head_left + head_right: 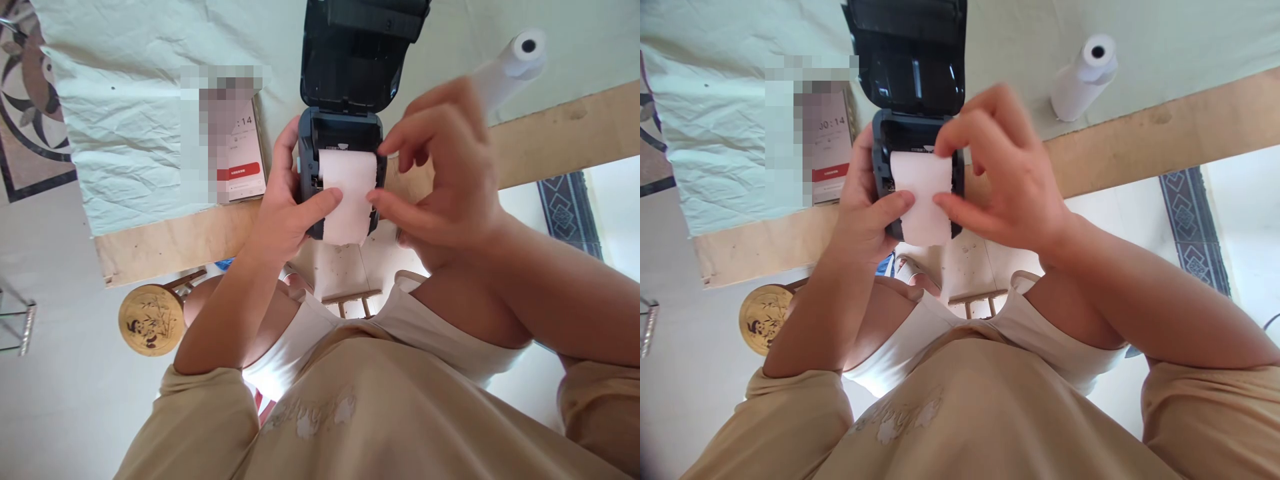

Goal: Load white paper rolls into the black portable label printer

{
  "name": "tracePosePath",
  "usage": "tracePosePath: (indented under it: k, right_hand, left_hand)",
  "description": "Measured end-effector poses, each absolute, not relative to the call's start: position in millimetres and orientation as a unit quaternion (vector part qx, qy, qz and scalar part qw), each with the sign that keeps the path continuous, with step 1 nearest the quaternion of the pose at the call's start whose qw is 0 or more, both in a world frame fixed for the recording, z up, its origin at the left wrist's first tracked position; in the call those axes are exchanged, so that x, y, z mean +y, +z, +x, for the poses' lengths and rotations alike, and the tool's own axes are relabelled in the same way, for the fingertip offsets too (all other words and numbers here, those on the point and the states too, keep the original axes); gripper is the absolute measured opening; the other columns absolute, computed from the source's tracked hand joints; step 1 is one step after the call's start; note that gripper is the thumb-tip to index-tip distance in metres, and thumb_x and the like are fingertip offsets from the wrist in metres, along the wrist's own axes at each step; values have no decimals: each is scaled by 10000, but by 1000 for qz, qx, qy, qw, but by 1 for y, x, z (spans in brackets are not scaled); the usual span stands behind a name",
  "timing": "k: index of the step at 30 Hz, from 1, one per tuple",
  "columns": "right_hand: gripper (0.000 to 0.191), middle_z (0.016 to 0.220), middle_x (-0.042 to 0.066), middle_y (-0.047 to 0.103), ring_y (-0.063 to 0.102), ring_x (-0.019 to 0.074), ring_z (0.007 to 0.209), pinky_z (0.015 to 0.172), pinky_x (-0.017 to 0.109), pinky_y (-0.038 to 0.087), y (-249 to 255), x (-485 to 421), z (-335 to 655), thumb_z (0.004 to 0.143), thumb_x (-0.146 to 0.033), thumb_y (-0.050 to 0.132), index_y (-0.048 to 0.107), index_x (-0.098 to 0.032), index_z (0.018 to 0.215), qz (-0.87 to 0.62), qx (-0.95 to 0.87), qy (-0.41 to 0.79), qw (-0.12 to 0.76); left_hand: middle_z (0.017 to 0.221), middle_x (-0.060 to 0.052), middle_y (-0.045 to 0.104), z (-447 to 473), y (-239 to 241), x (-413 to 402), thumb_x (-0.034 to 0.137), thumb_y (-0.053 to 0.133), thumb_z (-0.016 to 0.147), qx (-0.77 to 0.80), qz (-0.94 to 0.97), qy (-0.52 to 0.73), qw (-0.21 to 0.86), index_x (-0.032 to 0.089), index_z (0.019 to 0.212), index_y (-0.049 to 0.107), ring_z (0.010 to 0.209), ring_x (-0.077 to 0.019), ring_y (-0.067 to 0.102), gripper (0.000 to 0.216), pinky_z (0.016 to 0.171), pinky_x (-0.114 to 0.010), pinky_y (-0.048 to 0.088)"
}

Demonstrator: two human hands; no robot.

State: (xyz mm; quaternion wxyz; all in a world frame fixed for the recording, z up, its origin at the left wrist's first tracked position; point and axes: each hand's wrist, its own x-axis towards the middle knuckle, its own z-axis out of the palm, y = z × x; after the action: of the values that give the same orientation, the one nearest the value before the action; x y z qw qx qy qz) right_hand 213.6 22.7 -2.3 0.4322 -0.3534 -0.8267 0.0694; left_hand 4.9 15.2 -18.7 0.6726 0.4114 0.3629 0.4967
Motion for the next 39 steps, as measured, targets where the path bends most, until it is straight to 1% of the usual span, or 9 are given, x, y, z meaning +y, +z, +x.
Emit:
tracePosePath:
  k: [3, 6, 9, 12, 19, 22, 27, 31, 39]
  right_hand:
    - [415, 1302, 80, 492, 570, 151, 1201, 619, 194, 423, 0, 29, 219, 912, -414, 588, 497, -245, 1279, -402, -755, 99, 509]
    - [541, 1544, 43, 349, 436, 198, 1492, 629, 175, 465, 2, 34, 222, 939, -455, 567, 378, -320, 1428, -420, -731, 186, 505]
    - [485, 1494, 31, 400, 595, 122, 1262, 600, 190, 486, 0, 37, 222, 959, -520, 538, 450, -310, 1387, -394, -710, 249, 528]
    - [421, 1289, 35, 505, 614, 68, 1000, 591, 217, 441, -4, 40, 222, 963, -562, 522, 542, -257, 1252, -366, -687, 263, 570]
    - [524, 1285, 78, 516, 581, 132, 1145, 808, 260, 515, -11, 47, 227, 937, -596, 532, 526, -185, 1261, -381, -698, 276, 540]
    - [622, 1366, 76, 527, 581, 121, 1176, 869, 241, 515, -12, 42, 224, 910, -633, 579, 486, -187, 1333, -405, -701, 345, 475]
    - [875, 1299, 73, 551, 539, 62, 865, 680, 214, 450, -13, 32, 211, 803, -694, 682, 297, -232, 1438, -369, -710, 474, 368]
    - [869, 1264, 71, 541, 527, 81, 873, 699, 231, 450, -13, 31, 208, 782, -700, 699, 303, -247, 1410, -368, -710, 484, 355]
    - [807, 1242, 70, 548, 513, 74, 868, 682, 231, 452, -7, 30, 209, 825, -616, 684, 297, -220, 1412, -385, -720, 468, 339]
  left_hand:
    - [1263, -20, 716, 4, -16, 15, 214, 880, 738, 355, 412, 489, 682, 310, 1400, 483, 1044, -220, 735, 778, 828, -320, 598]
    - [1243, -28, 724, 1, -14, 16, 205, 902, 717, 351, 417, 482, 685, 288, 1411, 468, 1051, -215, 709, 823, 831, -300, 572]
    - [1230, -18, 720, 0, -17, 17, 224, 899, 723, 358, 426, 482, 676, 303, 1396, 482, 1074, -213, 695, 796, 855, -300, 562]
    - [1214, 0, 708, 0, -26, 20, 249, 889, 738, 344, 447, 495, 661, 321, 1366, 522, 1017, -186, 691, 731, 852, -298, 571]
    - [1311, -6, 679, -5, -50, 29, 379, 914, 692, 312, 492, 500, 641, 383, 1422, 478, 1090, -224, 693, 851, 866, -351, 609]
    - [1347, -18, 665, -5, -45, 27, 368, 905, 709, 305, 496, 502, 639, 372, 1396, 513, 1135, -238, 685, 791, 898, -351, 611]
    - [1171, -57, 694, 2, -23, 14, 483, 765, 856, 347, 458, 499, 649, 271, 1216, 612, 1160, -286, 704, 445, 838, -349, 611]
    - [1010, -51, 677, 6, -9, 7, 450, 741, 880, 380, 444, 480, 655, 224, 1156, 623, 1012, -272, 751, 375, 685, -293, 588]
    - [958, -41, 680, 8, -7, 7, 406, 699, 905, 392, 427, 480, 659, 220, 1134, 625, 988, -260, 754, 304, 674, -280, 566]
